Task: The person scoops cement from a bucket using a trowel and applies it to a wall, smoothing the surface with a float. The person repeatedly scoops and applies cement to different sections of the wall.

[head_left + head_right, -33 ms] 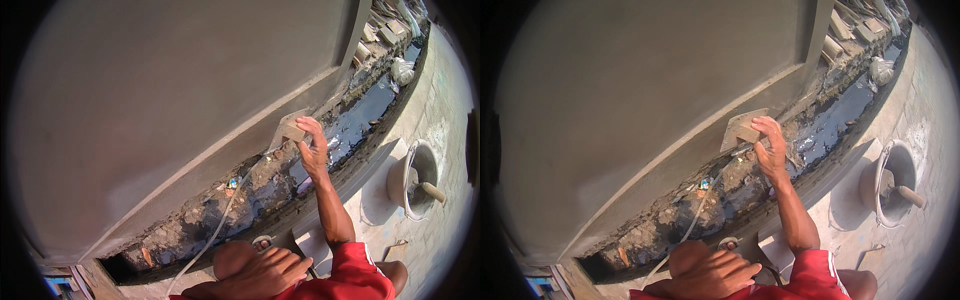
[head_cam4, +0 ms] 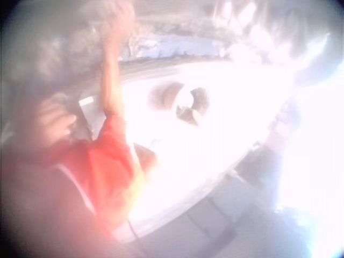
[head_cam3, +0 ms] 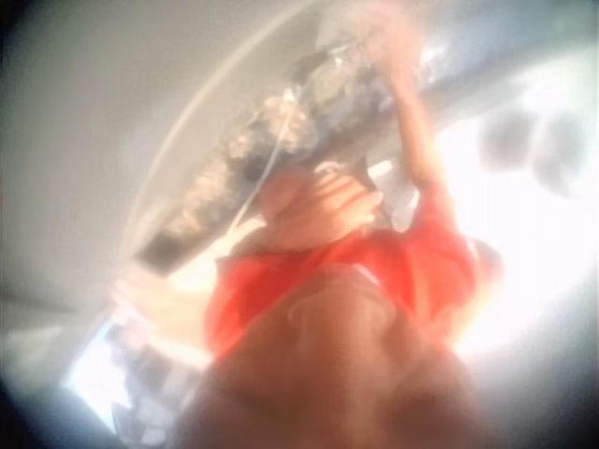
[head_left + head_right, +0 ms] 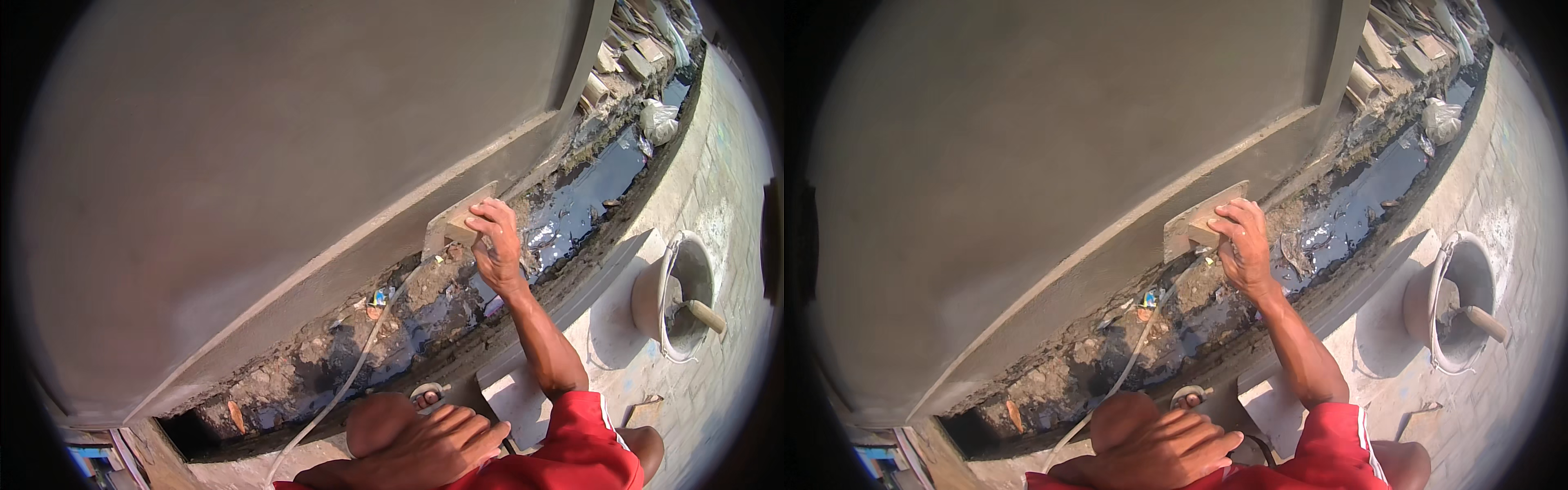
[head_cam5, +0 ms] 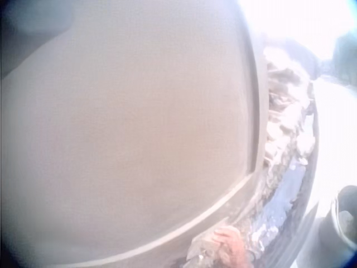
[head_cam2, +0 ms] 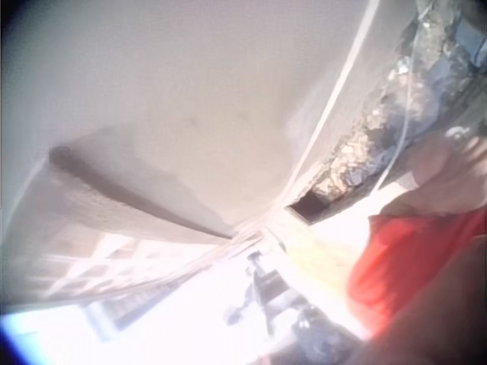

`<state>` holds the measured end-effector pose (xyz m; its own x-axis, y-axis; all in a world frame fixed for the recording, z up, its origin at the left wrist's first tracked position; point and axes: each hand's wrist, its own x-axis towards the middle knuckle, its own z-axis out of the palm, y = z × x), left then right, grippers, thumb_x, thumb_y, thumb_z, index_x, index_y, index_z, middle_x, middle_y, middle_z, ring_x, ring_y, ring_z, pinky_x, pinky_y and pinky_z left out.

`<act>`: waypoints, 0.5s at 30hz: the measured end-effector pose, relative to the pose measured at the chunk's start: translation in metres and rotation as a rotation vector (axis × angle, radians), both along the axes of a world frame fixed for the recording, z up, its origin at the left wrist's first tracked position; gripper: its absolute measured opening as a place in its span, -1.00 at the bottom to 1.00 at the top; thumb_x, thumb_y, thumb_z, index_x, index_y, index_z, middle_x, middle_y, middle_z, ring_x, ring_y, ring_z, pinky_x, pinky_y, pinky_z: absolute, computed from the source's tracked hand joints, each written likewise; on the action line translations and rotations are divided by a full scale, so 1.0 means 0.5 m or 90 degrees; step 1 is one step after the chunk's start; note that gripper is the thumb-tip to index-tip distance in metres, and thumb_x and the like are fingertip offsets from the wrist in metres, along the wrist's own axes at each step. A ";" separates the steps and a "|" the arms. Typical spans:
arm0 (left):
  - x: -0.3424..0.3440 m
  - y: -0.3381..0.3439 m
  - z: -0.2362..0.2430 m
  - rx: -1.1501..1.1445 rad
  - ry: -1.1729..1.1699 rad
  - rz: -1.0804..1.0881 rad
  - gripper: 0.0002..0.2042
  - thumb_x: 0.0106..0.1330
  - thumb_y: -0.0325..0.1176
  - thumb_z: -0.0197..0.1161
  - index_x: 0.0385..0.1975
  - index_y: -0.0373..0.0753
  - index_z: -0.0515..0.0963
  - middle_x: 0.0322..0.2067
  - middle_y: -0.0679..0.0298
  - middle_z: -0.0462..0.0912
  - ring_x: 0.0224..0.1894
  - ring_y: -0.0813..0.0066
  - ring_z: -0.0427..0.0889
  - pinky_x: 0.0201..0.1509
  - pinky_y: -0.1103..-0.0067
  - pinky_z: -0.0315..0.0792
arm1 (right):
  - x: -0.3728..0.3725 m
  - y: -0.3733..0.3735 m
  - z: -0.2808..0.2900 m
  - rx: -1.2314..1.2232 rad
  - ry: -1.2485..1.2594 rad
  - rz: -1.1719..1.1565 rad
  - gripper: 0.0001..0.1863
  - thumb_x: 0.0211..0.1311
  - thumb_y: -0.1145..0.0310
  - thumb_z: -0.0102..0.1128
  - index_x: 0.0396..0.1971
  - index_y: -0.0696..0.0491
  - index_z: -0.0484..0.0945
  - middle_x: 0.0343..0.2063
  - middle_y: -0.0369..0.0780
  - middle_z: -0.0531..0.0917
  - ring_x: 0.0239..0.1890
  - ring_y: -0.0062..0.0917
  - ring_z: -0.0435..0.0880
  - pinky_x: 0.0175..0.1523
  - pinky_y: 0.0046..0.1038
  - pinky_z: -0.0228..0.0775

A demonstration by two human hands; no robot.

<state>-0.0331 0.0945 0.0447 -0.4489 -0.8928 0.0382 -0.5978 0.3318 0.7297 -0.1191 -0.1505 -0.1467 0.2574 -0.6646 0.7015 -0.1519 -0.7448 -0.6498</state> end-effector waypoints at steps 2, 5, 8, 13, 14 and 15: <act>0.001 0.011 0.015 -0.032 -0.002 0.016 -0.67 0.12 -0.31 0.28 -0.13 -0.31 0.57 -0.33 0.18 0.62 -0.22 0.28 0.58 0.04 0.33 0.38 | 0.011 0.022 -0.031 -0.148 0.147 0.003 -0.52 -0.11 0.66 0.23 -0.12 -0.08 0.54 -0.05 -0.22 0.53 0.13 -0.19 0.44 0.32 0.03 0.14; 0.004 0.030 0.017 -0.066 -0.036 0.009 -0.70 0.15 -0.32 0.25 -0.14 -0.30 0.57 -0.34 0.20 0.61 -0.24 0.32 0.57 0.05 0.34 0.38 | 0.013 -0.005 -0.038 -0.237 0.191 0.013 -0.55 -0.08 0.56 0.28 -0.12 -0.15 0.54 -0.08 -0.25 0.45 0.12 -0.24 0.39 0.32 0.15 0.08; 0.008 0.042 0.017 -0.108 -0.052 0.014 -0.72 0.17 -0.33 0.24 -0.15 -0.31 0.57 -0.38 0.21 0.58 -0.26 0.33 0.56 0.00 0.38 0.41 | 0.019 -0.047 -0.026 -0.294 0.210 -0.019 -0.59 -0.03 0.51 0.28 -0.13 -0.19 0.54 -0.11 -0.26 0.43 0.11 -0.28 0.37 0.32 0.15 0.09; 0.007 0.043 0.033 -0.067 -0.029 0.033 -0.76 0.21 -0.37 0.22 -0.17 -0.33 0.56 -0.39 0.21 0.55 -0.27 0.33 0.56 -0.10 0.45 0.45 | 0.045 -0.084 -0.059 -0.331 0.232 -0.037 -0.65 0.02 0.44 0.26 -0.15 -0.19 0.54 -0.13 -0.28 0.43 0.12 -0.33 0.36 0.31 0.12 0.09; 0.006 0.040 0.032 -0.075 -0.038 0.030 -0.76 0.22 -0.37 0.22 -0.16 -0.33 0.56 -0.37 0.21 0.56 -0.27 0.32 0.56 -0.10 0.45 0.46 | 0.052 -0.085 -0.086 -0.332 0.250 -0.027 -0.66 0.02 0.42 0.26 -0.15 -0.19 0.54 -0.13 -0.28 0.43 0.12 -0.34 0.35 0.30 0.11 0.09; 0.004 0.038 0.030 -0.082 -0.041 0.024 -0.76 0.23 -0.37 0.22 -0.16 -0.33 0.56 -0.35 0.20 0.57 -0.27 0.32 0.57 -0.10 0.45 0.46 | 0.053 -0.073 -0.136 -0.314 0.315 -0.016 -0.65 0.06 0.38 0.22 -0.10 -0.22 0.51 -0.10 -0.30 0.43 0.13 -0.34 0.35 0.30 0.08 0.08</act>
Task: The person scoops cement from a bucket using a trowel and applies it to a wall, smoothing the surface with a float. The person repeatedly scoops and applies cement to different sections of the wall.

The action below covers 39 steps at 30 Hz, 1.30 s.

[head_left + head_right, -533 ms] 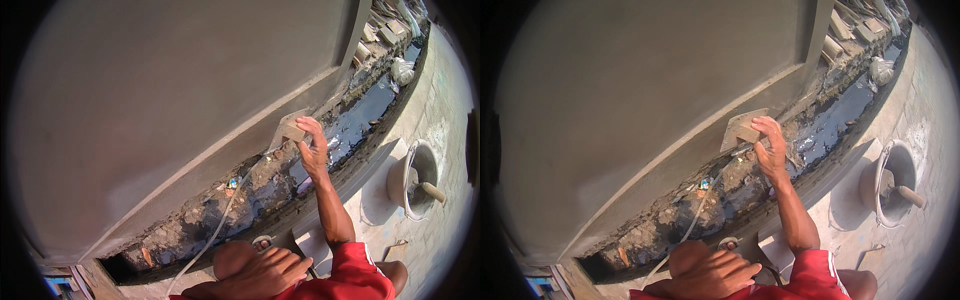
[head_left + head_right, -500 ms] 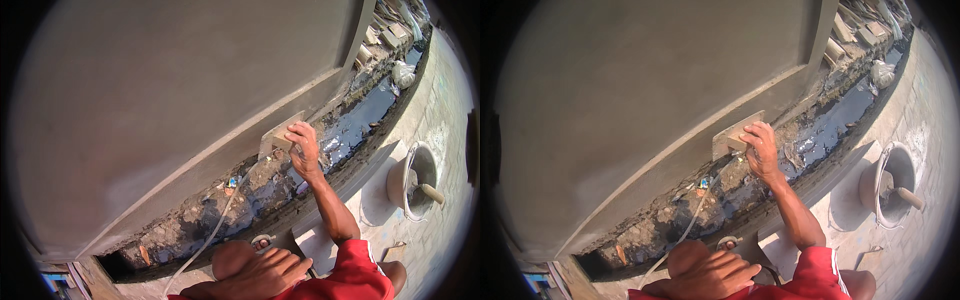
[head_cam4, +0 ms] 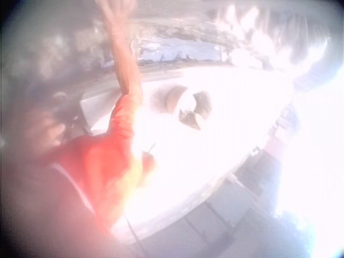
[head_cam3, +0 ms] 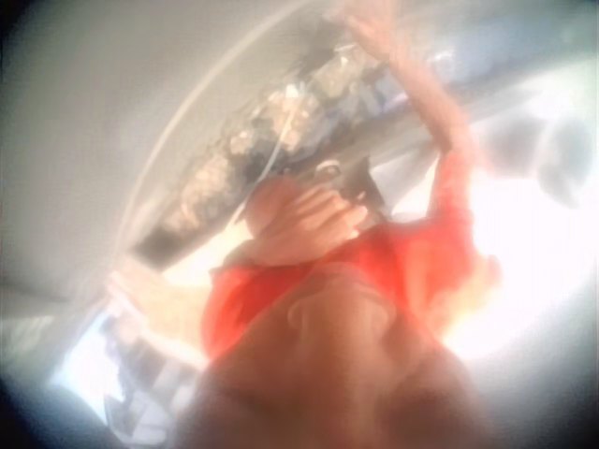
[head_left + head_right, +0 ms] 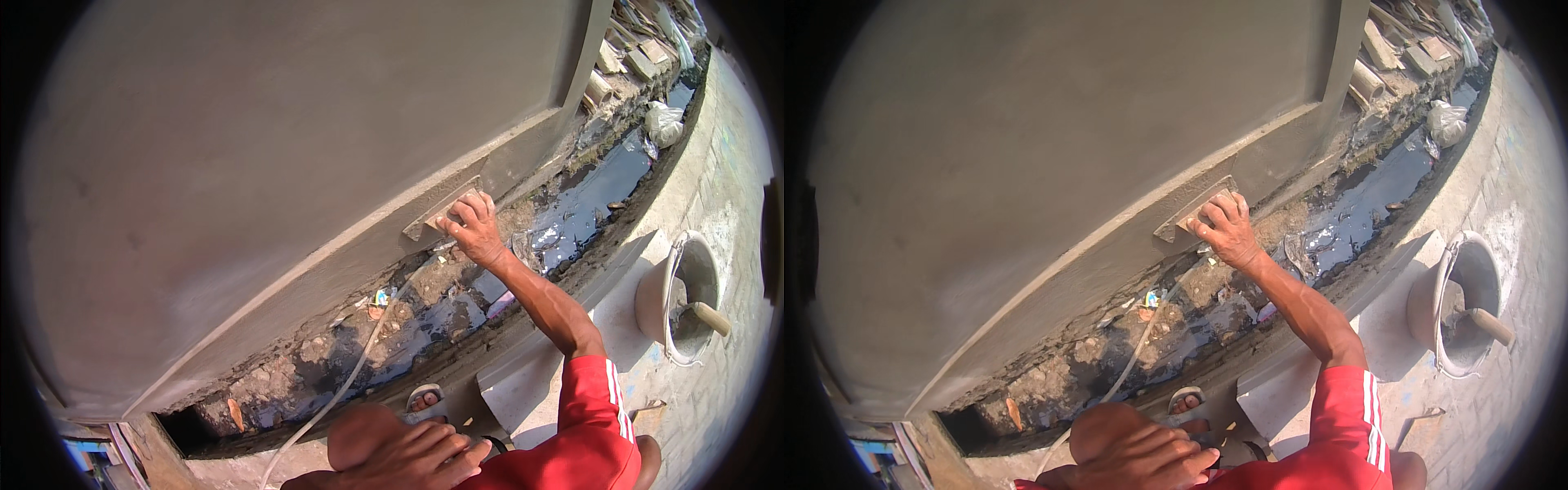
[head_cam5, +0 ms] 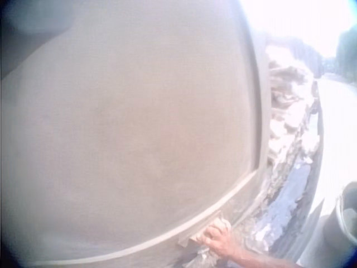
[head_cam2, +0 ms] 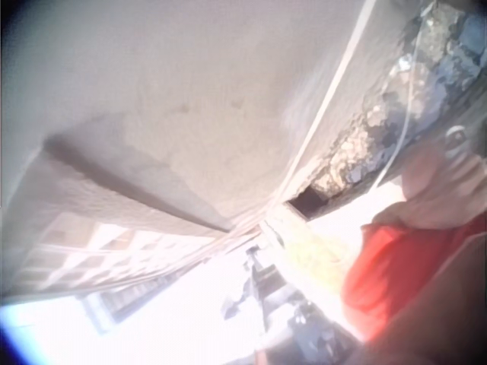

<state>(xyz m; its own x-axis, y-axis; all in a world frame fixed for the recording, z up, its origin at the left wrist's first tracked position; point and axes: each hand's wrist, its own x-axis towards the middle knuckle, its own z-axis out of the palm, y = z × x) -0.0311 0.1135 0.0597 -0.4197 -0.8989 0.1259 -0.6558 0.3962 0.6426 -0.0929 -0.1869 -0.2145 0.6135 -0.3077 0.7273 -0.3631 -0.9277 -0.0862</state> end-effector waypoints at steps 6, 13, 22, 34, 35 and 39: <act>-0.001 -0.011 -0.019 -0.073 -0.007 -0.053 -0.73 0.22 -0.35 0.23 -0.14 -0.33 0.56 -0.30 0.18 0.60 -0.23 0.31 0.58 -0.05 0.44 0.47 | -0.034 0.134 -0.097 0.213 0.163 0.144 -0.56 0.12 0.46 0.15 0.04 -0.17 0.45 -0.04 -0.23 0.44 0.13 -0.31 0.39 0.23 0.00 0.13; 0.012 0.001 -0.019 -0.075 -0.039 -0.073 -0.70 0.22 -0.33 0.23 -0.08 -0.32 0.57 -0.24 0.16 0.62 -0.20 0.30 0.59 0.04 0.39 0.46 | -0.094 0.087 0.054 0.811 -0.524 0.076 -0.41 0.28 0.30 0.24 0.24 0.18 0.27 0.06 -0.18 0.49 0.10 -0.49 0.49 0.18 -0.43 0.35; 0.031 0.059 -0.017 -0.069 -0.034 -0.031 -0.68 0.28 -0.25 0.22 -0.05 -0.28 0.56 -0.11 0.12 0.62 -0.10 0.26 0.59 0.09 0.37 0.43 | -0.005 -0.008 0.030 0.675 -0.654 0.018 -0.47 0.21 0.50 0.21 0.19 0.16 0.35 0.04 -0.19 0.52 0.11 -0.48 0.47 0.21 -0.42 0.30; 0.074 0.135 0.010 -0.104 -0.030 0.065 -0.68 0.31 -0.28 0.19 -0.01 -0.29 0.51 -0.18 0.17 0.58 -0.11 0.26 0.58 -0.02 0.43 0.48 | 0.305 0.391 0.048 0.596 -0.475 0.015 -0.47 0.04 0.62 0.19 0.09 0.03 0.46 0.02 -0.11 0.48 0.10 -0.23 0.43 0.22 -0.24 0.27; 0.075 0.138 0.010 -0.105 -0.024 0.067 -0.67 0.31 -0.27 0.20 0.00 -0.29 0.51 -0.17 0.17 0.59 -0.11 0.26 0.59 -0.02 0.44 0.48 | 0.334 0.425 0.036 0.572 -0.457 0.028 -0.46 0.01 0.64 0.18 0.08 0.02 0.46 0.02 -0.10 0.48 0.10 -0.19 0.42 0.22 -0.21 0.27; 0.074 0.145 -0.001 -0.117 -0.024 0.073 -0.65 0.32 -0.23 0.19 0.01 -0.28 0.50 -0.16 0.16 0.60 -0.08 0.25 0.60 0.00 0.45 0.48 | 0.396 0.541 0.035 0.580 -0.337 0.146 -0.46 0.06 0.61 0.21 0.11 0.07 0.40 0.03 -0.12 0.47 0.10 -0.22 0.43 0.21 -0.22 0.28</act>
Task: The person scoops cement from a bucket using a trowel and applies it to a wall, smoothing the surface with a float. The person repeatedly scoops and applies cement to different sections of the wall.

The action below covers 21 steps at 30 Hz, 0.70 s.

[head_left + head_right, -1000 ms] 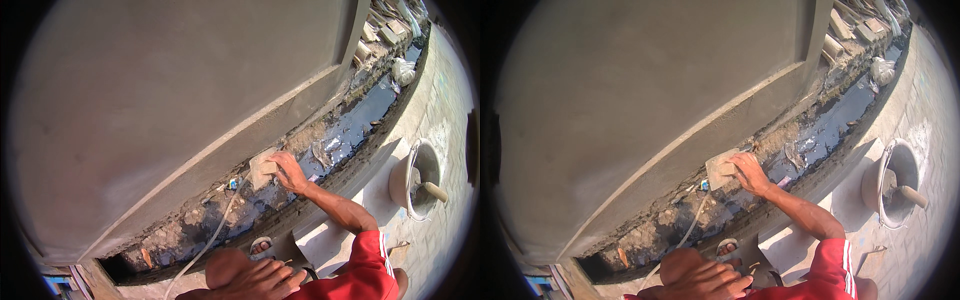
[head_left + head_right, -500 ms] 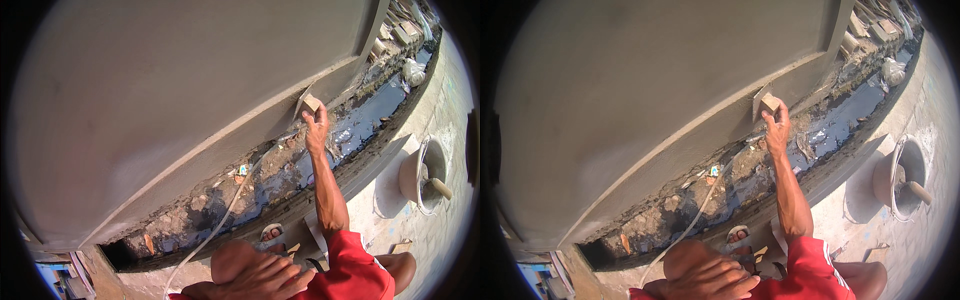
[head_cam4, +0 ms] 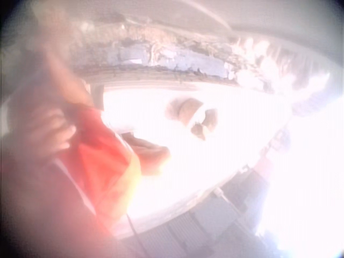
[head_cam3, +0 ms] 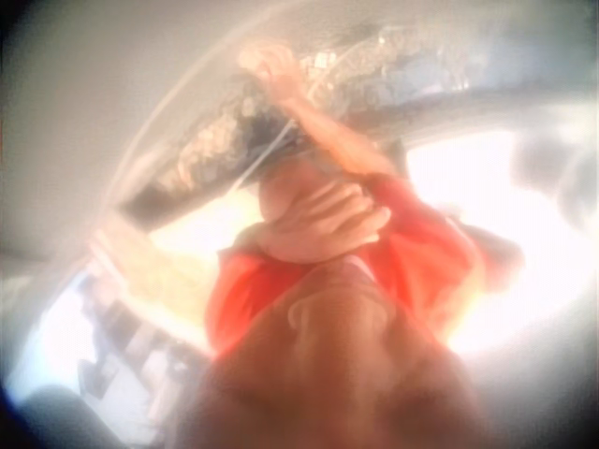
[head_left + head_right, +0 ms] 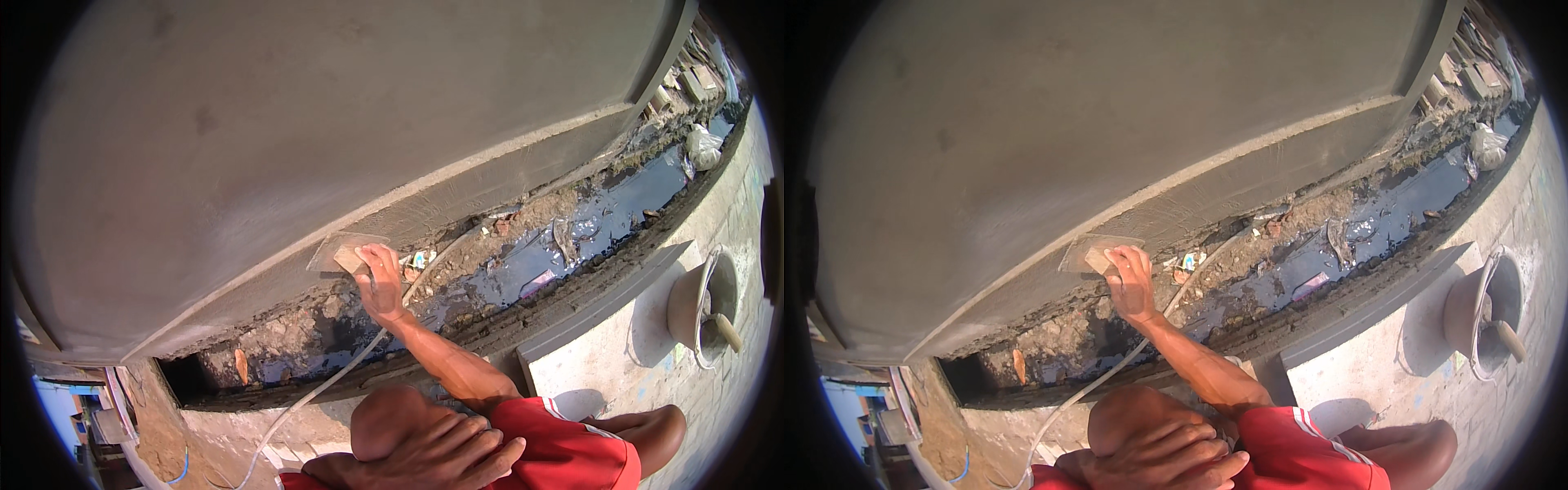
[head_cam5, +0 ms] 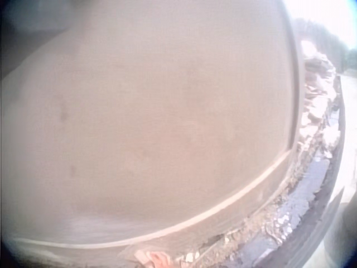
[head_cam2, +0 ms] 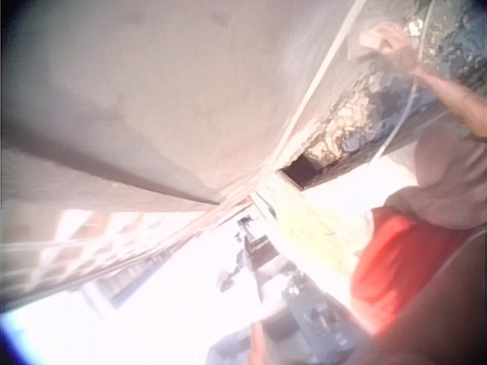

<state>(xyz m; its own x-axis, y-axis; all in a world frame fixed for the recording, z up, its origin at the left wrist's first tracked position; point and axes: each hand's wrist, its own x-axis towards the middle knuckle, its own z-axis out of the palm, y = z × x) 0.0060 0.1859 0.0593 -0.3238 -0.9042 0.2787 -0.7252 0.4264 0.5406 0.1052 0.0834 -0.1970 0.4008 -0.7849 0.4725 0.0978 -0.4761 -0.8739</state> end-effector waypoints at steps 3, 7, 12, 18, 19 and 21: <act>0.001 0.023 -0.016 -0.036 -0.046 0.023 -0.66 0.32 -0.23 0.19 0.02 -0.27 0.51 -0.16 0.18 0.61 -0.09 0.28 0.61 0.00 0.46 0.49 | -0.032 0.039 0.007 0.326 -0.165 0.100 -0.49 0.18 0.51 0.24 0.14 0.06 0.34 0.00 -0.20 0.50 0.03 -0.39 0.49 0.15 -0.33 0.34; 0.019 0.032 -0.001 -0.034 -0.029 0.056 -0.68 0.32 -0.25 0.19 -0.01 -0.26 0.53 -0.19 0.21 0.61 -0.13 0.35 0.62 -0.01 0.50 0.49 | -0.081 0.013 -0.041 0.703 -0.355 0.003 -0.56 0.25 0.31 0.30 0.05 0.02 0.34 -0.22 -0.34 0.57 -0.20 -0.63 0.57 -0.16 -0.50 0.46; 0.027 0.022 -0.010 -0.043 0.024 0.050 -0.74 0.29 -0.28 0.20 -0.11 -0.28 0.55 -0.27 0.23 0.59 -0.24 0.42 0.59 -0.10 0.57 0.50 | -0.034 -0.045 -0.120 0.788 -0.440 -0.089 -0.73 0.27 0.34 0.25 -0.15 -0.04 0.35 -0.27 -0.36 0.58 -0.26 -0.60 0.61 -0.33 -0.50 0.46; 0.057 0.038 -0.009 0.006 -0.006 0.073 -0.76 0.29 -0.31 0.20 -0.14 -0.30 0.55 -0.32 0.23 0.56 -0.29 0.43 0.56 -0.14 0.56 0.49 | 0.130 0.032 -0.097 0.984 -0.278 -0.193 -0.58 0.27 0.29 0.22 -0.04 0.05 0.20 -0.12 -0.16 0.45 -0.13 -0.43 0.50 -0.11 -0.28 0.42; 0.053 0.030 -0.014 -0.009 0.008 0.064 -0.76 0.29 -0.31 0.20 -0.14 -0.30 0.55 -0.32 0.22 0.56 -0.28 0.43 0.56 -0.13 0.56 0.48 | 0.140 0.033 -0.152 1.005 -0.239 -0.256 -0.63 0.27 0.27 0.23 -0.08 0.03 0.26 -0.19 -0.20 0.51 -0.35 -0.42 0.58 -0.41 -0.34 0.56; 0.064 0.018 -0.007 -0.012 0.016 0.025 -0.76 0.29 -0.32 0.20 -0.13 -0.30 0.55 -0.29 0.20 0.58 -0.27 0.43 0.57 -0.13 0.56 0.49 | 0.151 0.059 -0.162 1.049 -0.168 -0.234 -0.61 0.27 0.25 0.24 -0.05 0.02 0.27 -0.18 -0.20 0.52 -0.32 -0.41 0.60 -0.44 -0.37 0.53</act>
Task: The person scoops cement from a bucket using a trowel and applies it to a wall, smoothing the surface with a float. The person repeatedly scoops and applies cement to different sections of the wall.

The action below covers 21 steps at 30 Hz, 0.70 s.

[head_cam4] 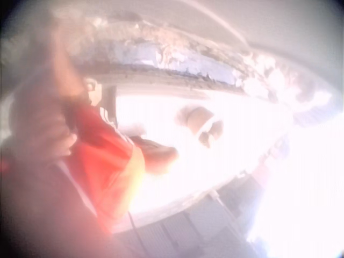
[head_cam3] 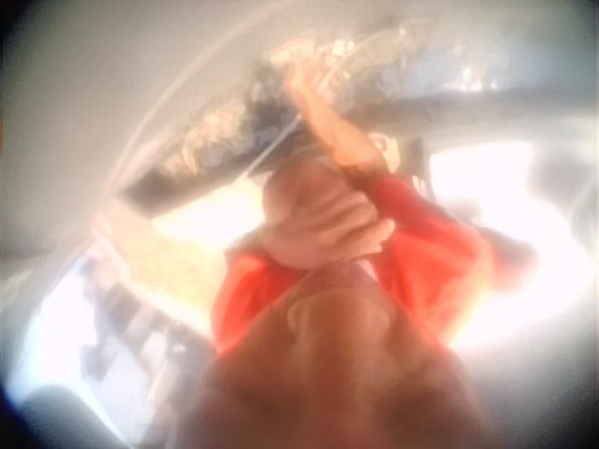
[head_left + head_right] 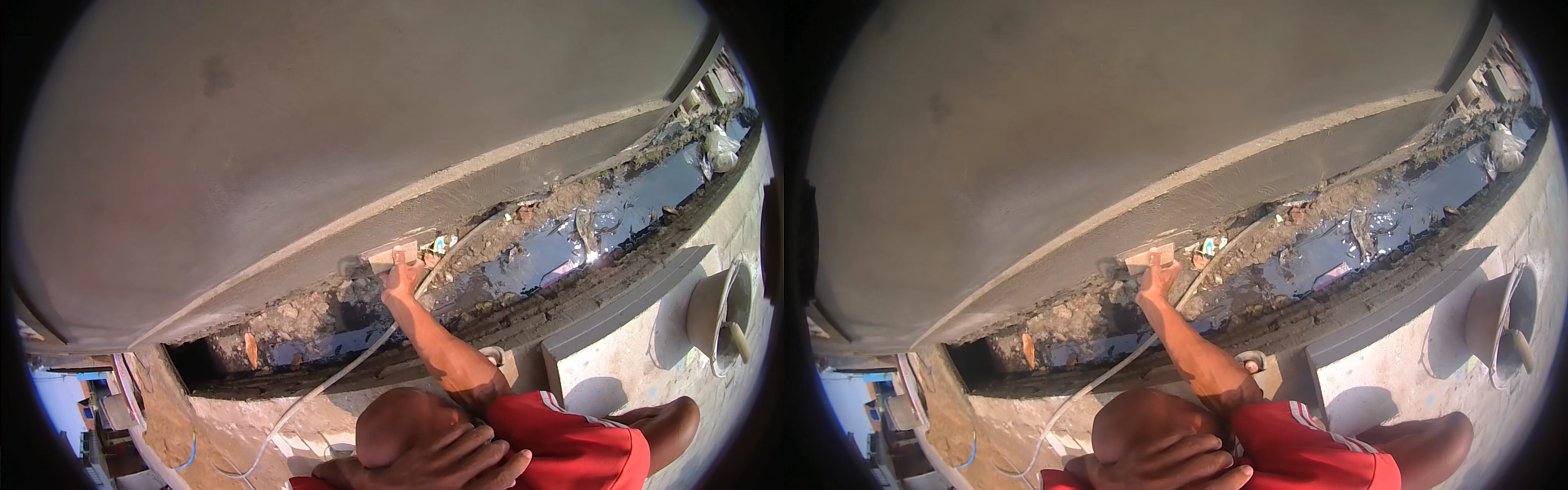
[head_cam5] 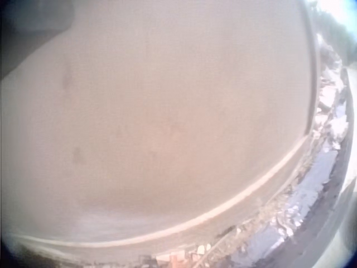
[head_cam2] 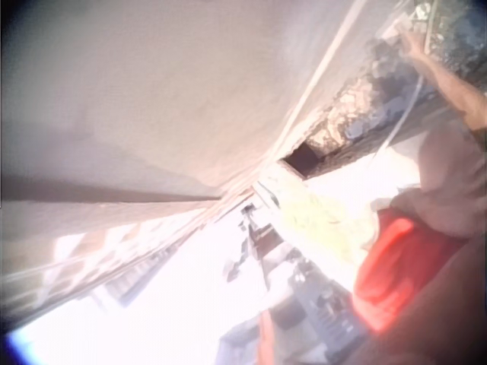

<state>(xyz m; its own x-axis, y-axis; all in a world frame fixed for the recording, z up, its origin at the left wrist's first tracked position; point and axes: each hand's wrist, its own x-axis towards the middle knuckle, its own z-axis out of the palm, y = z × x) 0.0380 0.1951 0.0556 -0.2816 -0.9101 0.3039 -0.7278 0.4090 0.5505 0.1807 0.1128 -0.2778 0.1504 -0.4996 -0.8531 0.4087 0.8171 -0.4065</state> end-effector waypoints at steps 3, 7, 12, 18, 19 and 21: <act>0.006 0.000 0.002 0.010 -0.026 0.022 -0.76 0.30 -0.33 0.19 -0.11 -0.31 0.55 -0.27 0.18 0.59 -0.26 0.42 0.58 -0.13 0.57 0.49 | -0.027 0.065 0.029 0.054 0.020 0.164 -0.60 0.26 0.21 0.26 -0.03 0.01 0.31 -0.14 -0.20 0.53 -0.24 -0.39 0.63 -0.46 -0.38 0.53; -0.006 -0.014 -0.014 -0.085 -0.066 0.039 -0.76 0.31 -0.33 0.18 -0.12 -0.32 0.55 -0.27 0.18 0.59 -0.26 0.42 0.59 -0.13 0.60 0.48 | -0.142 0.098 -0.063 0.045 -0.233 0.125 -0.64 0.34 0.24 0.17 0.06 0.01 0.37 -0.02 -0.19 0.53 -0.06 -0.33 0.61 -0.25 -0.26 0.58; -0.006 -0.003 -0.011 -0.001 -0.029 0.012 -0.76 0.30 -0.33 0.17 -0.12 -0.33 0.54 -0.32 0.21 0.55 -0.29 0.44 0.54 -0.15 0.59 0.47 | -0.229 0.006 -0.055 -0.022 -0.448 -0.022 -0.56 0.38 0.29 0.11 0.22 -0.10 0.29 -0.01 -0.34 0.54 -0.05 -0.42 0.57 -0.16 -0.31 0.45; 0.001 -0.026 0.021 0.004 -0.033 0.033 -0.79 0.28 -0.36 0.16 -0.18 -0.33 0.52 -0.35 0.21 0.50 -0.33 0.43 0.51 -0.19 0.59 0.45 | -0.199 -0.055 -0.063 -0.121 -0.479 -0.049 -0.52 0.37 0.30 0.12 0.25 -0.15 0.26 0.03 -0.33 0.52 -0.04 -0.42 0.55 -0.10 -0.32 0.48; 0.000 -0.027 0.020 -0.011 -0.031 0.038 -0.80 0.28 -0.36 0.16 -0.19 -0.33 0.52 -0.36 0.22 0.50 -0.34 0.43 0.51 -0.20 0.59 0.45 | -0.196 -0.047 -0.069 -0.128 -0.487 -0.046 -0.51 0.37 0.31 0.12 0.26 -0.16 0.26 0.03 -0.33 0.51 -0.04 -0.42 0.55 -0.09 -0.32 0.49; -0.013 -0.012 0.006 -0.028 -0.020 0.082 -0.80 0.26 -0.35 0.17 -0.20 -0.31 0.54 -0.37 0.23 0.51 -0.34 0.44 0.52 -0.20 0.61 0.46 | -0.189 -0.017 -0.074 -0.120 -0.473 -0.040 -0.50 0.38 0.32 0.12 0.27 -0.16 0.23 0.05 -0.33 0.50 -0.03 -0.42 0.55 -0.04 -0.28 0.50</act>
